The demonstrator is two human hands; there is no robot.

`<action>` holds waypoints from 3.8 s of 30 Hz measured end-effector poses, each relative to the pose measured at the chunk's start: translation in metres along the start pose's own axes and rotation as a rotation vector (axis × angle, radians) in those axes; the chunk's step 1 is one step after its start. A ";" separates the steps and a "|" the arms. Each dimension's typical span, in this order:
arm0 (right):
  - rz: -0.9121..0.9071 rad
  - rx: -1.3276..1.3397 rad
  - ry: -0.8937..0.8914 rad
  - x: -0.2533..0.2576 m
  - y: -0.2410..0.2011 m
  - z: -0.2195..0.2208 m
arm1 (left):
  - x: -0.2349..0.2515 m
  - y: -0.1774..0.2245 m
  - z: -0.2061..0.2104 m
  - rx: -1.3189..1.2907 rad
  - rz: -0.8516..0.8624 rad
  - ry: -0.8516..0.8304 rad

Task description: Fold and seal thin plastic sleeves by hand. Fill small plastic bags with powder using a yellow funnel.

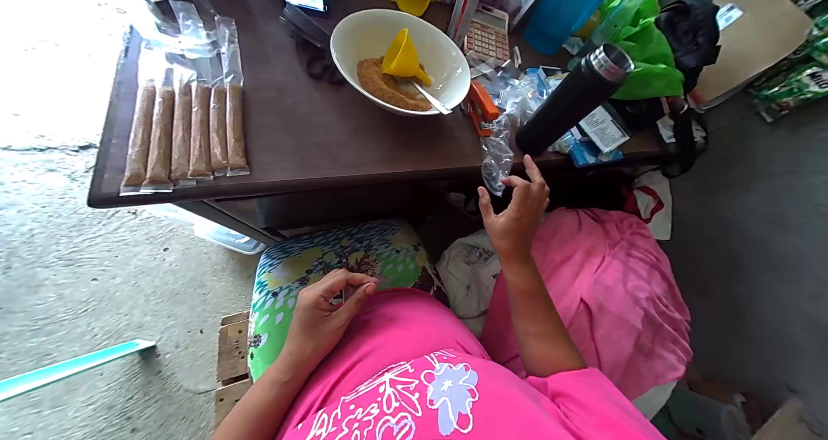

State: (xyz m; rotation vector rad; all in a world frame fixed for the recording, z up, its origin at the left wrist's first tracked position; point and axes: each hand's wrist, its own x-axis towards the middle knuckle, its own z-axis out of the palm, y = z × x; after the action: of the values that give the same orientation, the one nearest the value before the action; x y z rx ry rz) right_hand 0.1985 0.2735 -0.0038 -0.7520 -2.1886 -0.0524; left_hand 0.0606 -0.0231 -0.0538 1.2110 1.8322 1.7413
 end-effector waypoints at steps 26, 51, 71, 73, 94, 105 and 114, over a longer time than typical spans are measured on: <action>0.118 0.153 -0.074 0.022 0.024 0.018 | 0.000 -0.003 0.000 -0.022 -0.006 -0.016; 0.137 0.030 -0.235 0.046 0.033 0.038 | -0.002 -0.001 0.001 -0.012 -0.002 -0.005; 0.244 0.049 -0.396 0.058 0.029 0.027 | -0.001 -0.001 0.001 -0.009 -0.010 -0.019; 0.216 0.004 -0.361 0.057 0.030 0.027 | -0.001 -0.002 0.001 -0.010 -0.006 -0.016; 0.078 -0.042 -0.295 0.022 0.011 0.013 | 0.211 0.053 0.150 0.269 -0.294 -0.369; 0.135 -0.068 -0.431 0.039 0.026 0.021 | 0.208 0.037 0.169 0.359 0.055 -0.336; 0.287 0.017 -0.611 0.067 0.031 0.038 | 0.205 0.035 0.164 0.307 -0.035 -0.325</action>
State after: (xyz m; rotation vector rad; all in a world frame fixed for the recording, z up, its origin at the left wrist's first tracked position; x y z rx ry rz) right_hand 0.1552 0.3429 0.0116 -1.1818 -2.6098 0.3894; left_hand 0.0748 0.2338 0.0092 1.4663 1.9471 1.1863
